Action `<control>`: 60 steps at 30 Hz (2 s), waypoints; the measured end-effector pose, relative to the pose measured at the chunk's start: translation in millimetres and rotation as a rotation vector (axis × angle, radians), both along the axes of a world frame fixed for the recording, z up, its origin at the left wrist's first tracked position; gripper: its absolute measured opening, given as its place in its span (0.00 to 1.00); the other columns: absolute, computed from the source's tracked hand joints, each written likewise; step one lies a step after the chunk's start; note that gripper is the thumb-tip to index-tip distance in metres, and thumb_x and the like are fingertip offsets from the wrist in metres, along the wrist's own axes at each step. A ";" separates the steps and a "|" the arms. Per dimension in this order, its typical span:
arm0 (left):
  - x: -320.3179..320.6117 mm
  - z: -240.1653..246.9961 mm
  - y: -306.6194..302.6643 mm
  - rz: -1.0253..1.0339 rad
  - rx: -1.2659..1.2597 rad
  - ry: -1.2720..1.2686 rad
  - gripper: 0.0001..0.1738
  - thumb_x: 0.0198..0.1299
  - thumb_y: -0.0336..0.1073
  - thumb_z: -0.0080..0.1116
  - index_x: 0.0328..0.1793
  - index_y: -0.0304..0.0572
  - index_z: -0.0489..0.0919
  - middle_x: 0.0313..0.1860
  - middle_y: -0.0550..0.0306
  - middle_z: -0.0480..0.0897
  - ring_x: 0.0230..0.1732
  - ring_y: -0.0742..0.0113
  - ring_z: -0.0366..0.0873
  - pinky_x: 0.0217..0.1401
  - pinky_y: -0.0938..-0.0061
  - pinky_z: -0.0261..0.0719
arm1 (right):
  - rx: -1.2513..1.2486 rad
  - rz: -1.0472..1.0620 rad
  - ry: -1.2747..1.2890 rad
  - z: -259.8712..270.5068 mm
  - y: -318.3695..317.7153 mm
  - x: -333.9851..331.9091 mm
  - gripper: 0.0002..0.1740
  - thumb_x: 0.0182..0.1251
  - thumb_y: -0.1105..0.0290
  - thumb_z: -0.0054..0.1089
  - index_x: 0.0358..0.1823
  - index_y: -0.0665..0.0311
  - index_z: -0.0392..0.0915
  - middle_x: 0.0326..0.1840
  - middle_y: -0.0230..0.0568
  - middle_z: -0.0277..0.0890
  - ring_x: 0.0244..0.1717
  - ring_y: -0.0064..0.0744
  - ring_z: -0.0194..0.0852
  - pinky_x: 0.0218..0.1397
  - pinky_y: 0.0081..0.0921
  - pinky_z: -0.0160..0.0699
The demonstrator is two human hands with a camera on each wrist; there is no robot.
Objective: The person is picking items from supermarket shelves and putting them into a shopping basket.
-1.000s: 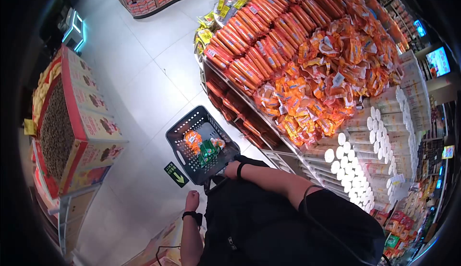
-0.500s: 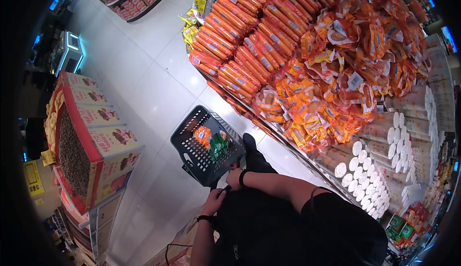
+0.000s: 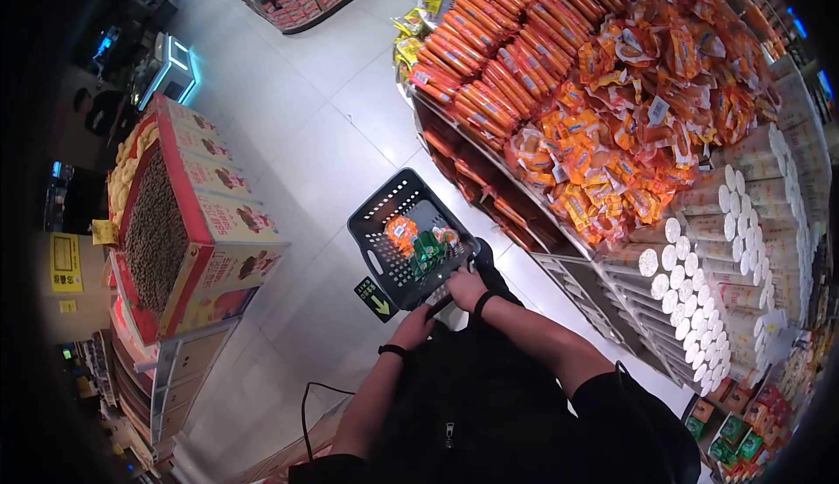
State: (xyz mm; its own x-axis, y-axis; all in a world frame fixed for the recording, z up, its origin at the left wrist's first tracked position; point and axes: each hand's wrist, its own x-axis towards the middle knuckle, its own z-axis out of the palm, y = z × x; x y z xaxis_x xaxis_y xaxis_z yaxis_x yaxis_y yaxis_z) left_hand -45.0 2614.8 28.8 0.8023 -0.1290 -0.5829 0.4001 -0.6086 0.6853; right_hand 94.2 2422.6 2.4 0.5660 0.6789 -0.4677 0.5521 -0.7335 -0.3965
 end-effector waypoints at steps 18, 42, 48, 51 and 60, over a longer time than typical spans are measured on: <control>-183.5 -57.3 86.9 0.454 -0.020 -0.144 0.31 0.67 0.32 0.60 0.77 0.33 0.77 0.68 0.27 0.82 0.71 0.32 0.82 0.77 0.50 0.80 | 0.056 -0.084 -0.171 41.6 34.3 -104.5 0.33 0.69 0.44 0.78 0.61 0.63 0.84 0.65 0.54 0.78 0.71 0.64 0.71 0.75 0.57 0.74; -316.9 -166.5 150.2 0.998 -0.412 0.498 0.26 0.76 0.49 0.55 0.64 0.36 0.88 0.62 0.37 0.91 0.68 0.45 0.88 0.71 0.54 0.81 | 0.023 -0.055 -0.098 32.4 127.7 34.9 0.26 0.62 0.45 0.83 0.44 0.61 0.90 0.50 0.48 0.85 0.59 0.60 0.76 0.65 0.53 0.79; -211.7 -90.7 264.7 0.549 0.179 0.459 0.20 0.75 0.40 0.58 0.64 0.34 0.86 0.57 0.39 0.92 0.59 0.47 0.90 0.67 0.55 0.84 | 0.038 -0.089 -0.092 47.1 174.7 85.1 0.24 0.60 0.48 0.85 0.44 0.59 0.89 0.49 0.43 0.83 0.59 0.57 0.75 0.63 0.50 0.81; -178.3 -102.3 318.7 0.809 -0.019 0.383 0.19 0.74 0.37 0.60 0.64 0.34 0.87 0.55 0.38 0.92 0.58 0.45 0.91 0.64 0.57 0.86 | 0.060 -0.070 -0.112 47.8 195.8 115.1 0.25 0.58 0.48 0.86 0.45 0.59 0.89 0.50 0.43 0.83 0.59 0.56 0.76 0.61 0.49 0.84; -97.2 -172.4 512.1 0.752 -0.096 0.249 0.21 0.74 0.38 0.56 0.64 0.32 0.87 0.52 0.37 0.92 0.55 0.49 0.92 0.63 0.57 0.88 | -0.041 -0.020 -0.100 52.5 267.3 195.3 0.26 0.60 0.46 0.85 0.47 0.58 0.87 0.55 0.41 0.82 0.62 0.56 0.74 0.65 0.51 0.82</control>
State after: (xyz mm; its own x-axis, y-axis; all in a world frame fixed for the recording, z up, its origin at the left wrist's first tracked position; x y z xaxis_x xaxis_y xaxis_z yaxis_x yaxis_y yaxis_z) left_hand -142.1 3126.9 -143.7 0.5420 0.3365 -0.7701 0.8281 -0.0575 0.5577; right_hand 289.5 2690.0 54.9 0.6244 0.6485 -0.4354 0.5722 -0.7592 -0.3101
